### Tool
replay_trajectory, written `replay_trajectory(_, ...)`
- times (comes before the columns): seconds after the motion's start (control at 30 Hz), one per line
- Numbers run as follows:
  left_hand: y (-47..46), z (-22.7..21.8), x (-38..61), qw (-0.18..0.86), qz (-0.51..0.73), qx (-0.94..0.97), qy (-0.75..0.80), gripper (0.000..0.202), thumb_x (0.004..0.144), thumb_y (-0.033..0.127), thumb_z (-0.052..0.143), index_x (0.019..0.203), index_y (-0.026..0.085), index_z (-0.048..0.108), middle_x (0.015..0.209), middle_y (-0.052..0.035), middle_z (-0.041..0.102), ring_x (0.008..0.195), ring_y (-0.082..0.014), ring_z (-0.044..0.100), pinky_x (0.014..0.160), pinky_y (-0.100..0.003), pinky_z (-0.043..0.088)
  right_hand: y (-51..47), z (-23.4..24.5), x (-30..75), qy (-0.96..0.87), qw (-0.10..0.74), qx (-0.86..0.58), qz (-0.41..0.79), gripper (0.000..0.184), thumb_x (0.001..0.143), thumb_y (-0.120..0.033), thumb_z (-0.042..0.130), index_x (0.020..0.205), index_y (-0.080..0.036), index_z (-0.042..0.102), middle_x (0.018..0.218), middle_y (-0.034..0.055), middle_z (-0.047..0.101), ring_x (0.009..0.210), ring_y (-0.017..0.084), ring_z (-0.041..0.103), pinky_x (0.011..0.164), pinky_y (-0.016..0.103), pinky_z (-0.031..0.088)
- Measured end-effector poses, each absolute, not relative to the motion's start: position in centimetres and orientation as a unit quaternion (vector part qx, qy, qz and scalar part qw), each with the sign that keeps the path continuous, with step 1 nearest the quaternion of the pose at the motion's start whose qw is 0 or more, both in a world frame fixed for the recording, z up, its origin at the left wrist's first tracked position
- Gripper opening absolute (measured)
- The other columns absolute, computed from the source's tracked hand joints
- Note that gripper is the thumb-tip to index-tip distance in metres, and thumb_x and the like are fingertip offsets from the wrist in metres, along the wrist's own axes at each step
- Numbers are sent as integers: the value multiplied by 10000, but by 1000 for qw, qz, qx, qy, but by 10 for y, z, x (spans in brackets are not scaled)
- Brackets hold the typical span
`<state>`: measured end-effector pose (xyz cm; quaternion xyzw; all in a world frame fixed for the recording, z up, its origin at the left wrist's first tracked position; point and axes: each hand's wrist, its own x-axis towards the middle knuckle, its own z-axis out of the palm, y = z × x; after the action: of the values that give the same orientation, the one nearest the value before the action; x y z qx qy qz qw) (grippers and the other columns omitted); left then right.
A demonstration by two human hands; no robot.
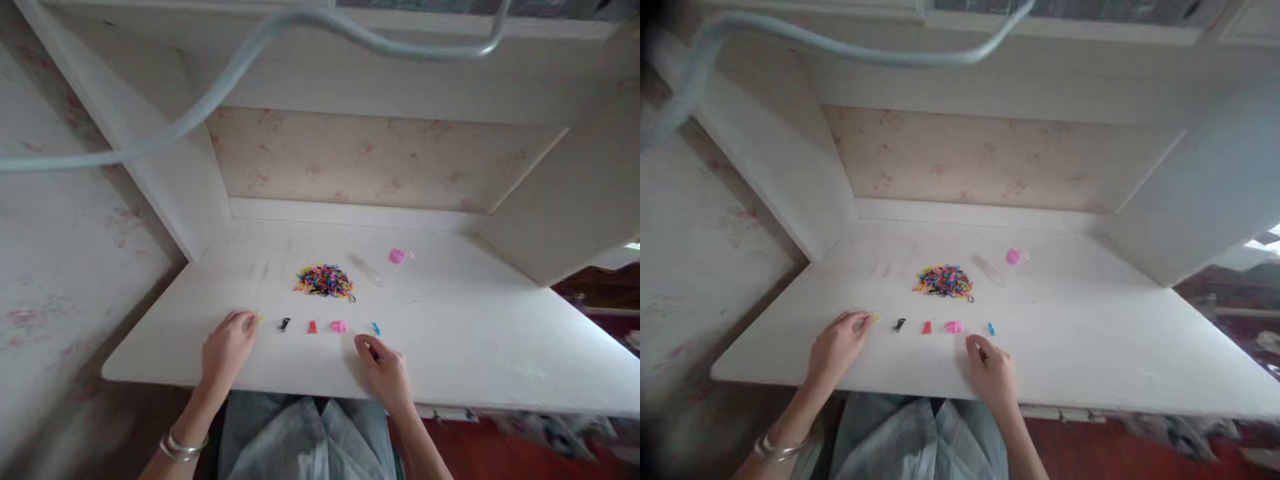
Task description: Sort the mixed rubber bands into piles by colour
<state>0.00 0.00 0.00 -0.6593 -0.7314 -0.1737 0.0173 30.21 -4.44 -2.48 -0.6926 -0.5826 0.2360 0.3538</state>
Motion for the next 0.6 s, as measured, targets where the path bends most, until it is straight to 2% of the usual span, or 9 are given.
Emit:
replay_trajectory(0.23, -3, -2, -12, -74, -177, -649, -736, 291, 814, 463, 476, 956, 269, 638, 890, 7, 689, 750, -161, 632, 634, -234, 415, -46, -25, 300, -581, 349, -700, 223, 390, 857, -517, 447, 866, -222, 703, 532, -39, 532, 498, 100, 483, 535, 182, 345)
replay_trajectory(0.3, -5, 2, -14, -63, -162, -638, -750, 326, 797, 497, 481, 974, 266, 628, 898, -4, 683, 747, -175, 631, 618, -246, 409, -46, -23, 299, -583, 349, -700, 220, 385, 858, -515, 450, 865, -226, 704, 535, -39, 534, 501, 100, 482, 539, 181, 346)
replay_trajectory(0.43, -7, 5, -11, -34, -112, -622, -774, 428, 785, 591, 438, 989, 257, 609, 1032, -38, 661, 743, -213, 633, 589, -282, 391, -45, -21, 298, -583, 348, -701, 218, 382, 857, -514, 452, 859, -227, 705, 530, -40, 532, 493, 99, 473, 533, 182, 343)
replay_trajectory(0.6, -2, 4, 1, -8, -90, -632, -770, 416, 812, 584, 394, 963, 257, 601, 1016, -36, 656, 683, -211, 628, 548, -281, 347, -46, -20, 298, -583, 350, -701, 215, 396, 854, -517, 452, 855, -216, 709, 529, -35, 540, 485, 98, 473, 531, 181, 346)
